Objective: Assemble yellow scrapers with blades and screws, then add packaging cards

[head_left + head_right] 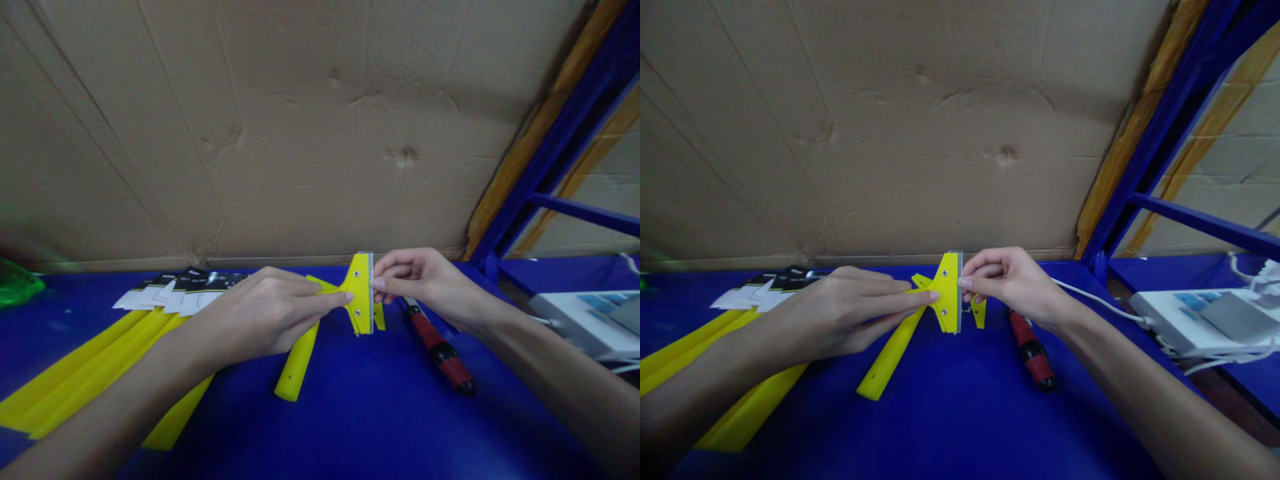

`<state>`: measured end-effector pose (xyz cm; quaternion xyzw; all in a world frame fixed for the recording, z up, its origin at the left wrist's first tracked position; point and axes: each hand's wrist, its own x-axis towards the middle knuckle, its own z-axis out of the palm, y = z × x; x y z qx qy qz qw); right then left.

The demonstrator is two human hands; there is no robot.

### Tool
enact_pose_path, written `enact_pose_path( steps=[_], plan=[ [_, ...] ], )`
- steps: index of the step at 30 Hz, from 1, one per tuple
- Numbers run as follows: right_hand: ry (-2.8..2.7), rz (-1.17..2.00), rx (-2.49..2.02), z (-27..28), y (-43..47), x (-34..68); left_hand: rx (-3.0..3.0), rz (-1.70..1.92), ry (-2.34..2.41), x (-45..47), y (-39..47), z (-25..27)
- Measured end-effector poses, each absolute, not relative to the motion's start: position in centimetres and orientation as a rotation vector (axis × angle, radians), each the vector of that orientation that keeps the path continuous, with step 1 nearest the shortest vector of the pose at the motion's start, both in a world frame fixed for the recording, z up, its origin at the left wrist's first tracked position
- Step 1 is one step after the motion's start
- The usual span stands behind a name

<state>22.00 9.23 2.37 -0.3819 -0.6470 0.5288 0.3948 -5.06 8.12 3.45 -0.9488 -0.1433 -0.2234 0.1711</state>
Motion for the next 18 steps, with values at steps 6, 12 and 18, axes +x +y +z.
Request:
enact_pose_path(
  steps=[6,12,18],
  plan=[
    [-1.678,1.347,-0.971,2.50,9.00,21.61,-2.647,-0.632,-0.417,-5.19,8.16,3.54],
    [-1.668,1.376,-0.959,2.67,8.86,21.52,-2.684,-0.644,-0.432,-5.20,8.20,3.78],
    [-1.599,1.366,-0.961,2.57,8.84,21.56,-2.707,-0.655,-0.435,-5.13,8.24,3.60]
  ],
)
